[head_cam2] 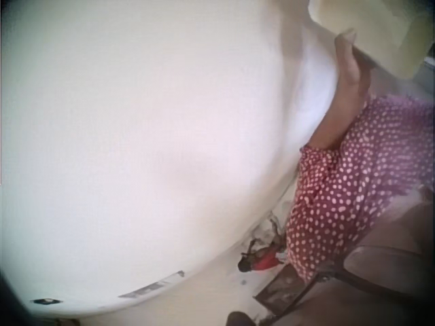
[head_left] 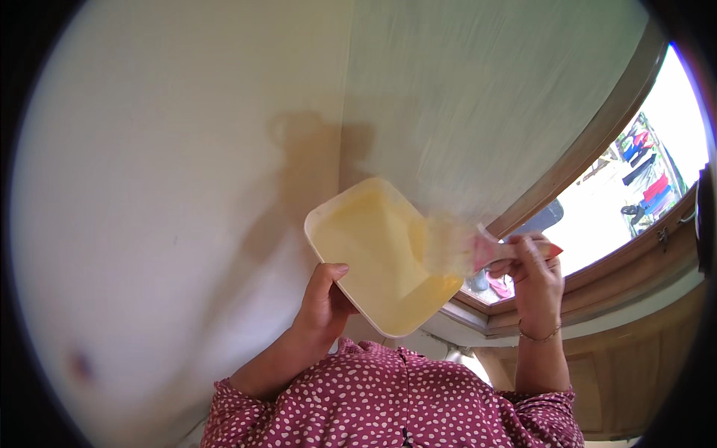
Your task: The person dips a paintbrush into a container of paint and applies the paint onto a wall using the paintbrush.
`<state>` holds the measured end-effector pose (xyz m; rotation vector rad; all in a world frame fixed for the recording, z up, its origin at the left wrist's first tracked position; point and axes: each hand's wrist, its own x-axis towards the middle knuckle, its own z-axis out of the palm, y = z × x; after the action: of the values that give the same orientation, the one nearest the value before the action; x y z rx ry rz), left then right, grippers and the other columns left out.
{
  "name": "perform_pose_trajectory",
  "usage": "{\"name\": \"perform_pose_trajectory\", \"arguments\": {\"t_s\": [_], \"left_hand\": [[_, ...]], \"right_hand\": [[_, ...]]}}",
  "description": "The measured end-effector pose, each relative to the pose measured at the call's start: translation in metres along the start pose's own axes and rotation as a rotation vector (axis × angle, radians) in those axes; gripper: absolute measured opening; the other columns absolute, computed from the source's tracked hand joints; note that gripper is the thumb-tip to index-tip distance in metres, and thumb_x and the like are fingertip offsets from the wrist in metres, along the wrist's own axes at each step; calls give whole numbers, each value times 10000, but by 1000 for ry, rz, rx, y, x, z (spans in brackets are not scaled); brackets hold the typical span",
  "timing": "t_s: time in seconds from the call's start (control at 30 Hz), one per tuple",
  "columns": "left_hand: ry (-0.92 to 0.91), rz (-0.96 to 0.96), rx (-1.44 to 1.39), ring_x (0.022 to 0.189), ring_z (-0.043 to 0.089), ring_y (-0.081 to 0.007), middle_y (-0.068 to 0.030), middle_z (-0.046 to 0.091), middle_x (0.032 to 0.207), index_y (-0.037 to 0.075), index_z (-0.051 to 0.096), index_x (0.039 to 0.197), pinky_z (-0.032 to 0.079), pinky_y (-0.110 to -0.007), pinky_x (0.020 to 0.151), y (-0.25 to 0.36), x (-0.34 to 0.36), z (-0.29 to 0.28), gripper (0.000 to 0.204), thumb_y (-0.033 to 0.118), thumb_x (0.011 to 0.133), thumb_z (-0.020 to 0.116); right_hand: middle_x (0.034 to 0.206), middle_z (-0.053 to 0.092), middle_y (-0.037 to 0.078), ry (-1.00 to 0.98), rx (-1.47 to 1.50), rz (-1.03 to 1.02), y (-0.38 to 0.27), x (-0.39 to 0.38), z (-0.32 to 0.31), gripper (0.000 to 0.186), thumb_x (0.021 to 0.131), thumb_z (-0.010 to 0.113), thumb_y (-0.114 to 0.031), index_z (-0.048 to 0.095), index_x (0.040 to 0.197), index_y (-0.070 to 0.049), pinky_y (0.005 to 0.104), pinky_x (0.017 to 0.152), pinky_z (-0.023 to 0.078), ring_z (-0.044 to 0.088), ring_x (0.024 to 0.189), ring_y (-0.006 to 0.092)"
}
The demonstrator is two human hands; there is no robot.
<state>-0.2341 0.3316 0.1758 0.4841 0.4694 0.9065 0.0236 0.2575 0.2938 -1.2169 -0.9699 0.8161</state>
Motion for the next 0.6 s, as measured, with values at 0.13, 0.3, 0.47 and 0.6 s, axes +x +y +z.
{"name": "perform_pose_trajectory", "arguments": {"t_s": [0.13, 0.3, 0.47, 0.6], "left_hand": [[24, 53, 56, 1079, 631, -258, -122, 599, 1239, 51, 430, 1384, 558, -460, 844, -1, 2, -5, 617, 367, 864, 532], [36, 49, 19, 1085, 631, -270, -132, 601, 1229, 43, 443, 1367, 561, -472, 848, -3, -1, -10, 606, 367, 863, 535], [63, 34, -12, 1066, 640, -267, -129, 617, 1197, 34, 461, 1346, 564, -473, 844, -4, -4, -9, 590, 360, 861, 538], [37, 70, -26, 1024, 646, -241, -116, 630, 1156, 36, 482, 1325, 563, -439, 805, -7, -3, -20, 579, 359, 849, 553]], "right_hand": [[875, 684, 187, -15, 113, 70, 15, 0, 0, 151, 992, 545, -99, 582, 1027, 44, 334, 642, 607, 703, 699, 247], [898, 688, 203, -2, 213, 159, 24, 4, -4, 172, 994, 546, -118, 585, 1035, 45, 355, 644, 614, 711, 711, 271], [906, 706, 227, 11, 430, 300, 33, 3, -6, 211, 1014, 522, -155, 600, 1036, 40, 400, 679, 624, 720, 734, 317], [889, 695, 206, 1, 612, 368, 48, 8, -11, 238, 1012, 530, -185, 583, 1058, 42, 393, 692, 599, 705, 776, 320]]}}
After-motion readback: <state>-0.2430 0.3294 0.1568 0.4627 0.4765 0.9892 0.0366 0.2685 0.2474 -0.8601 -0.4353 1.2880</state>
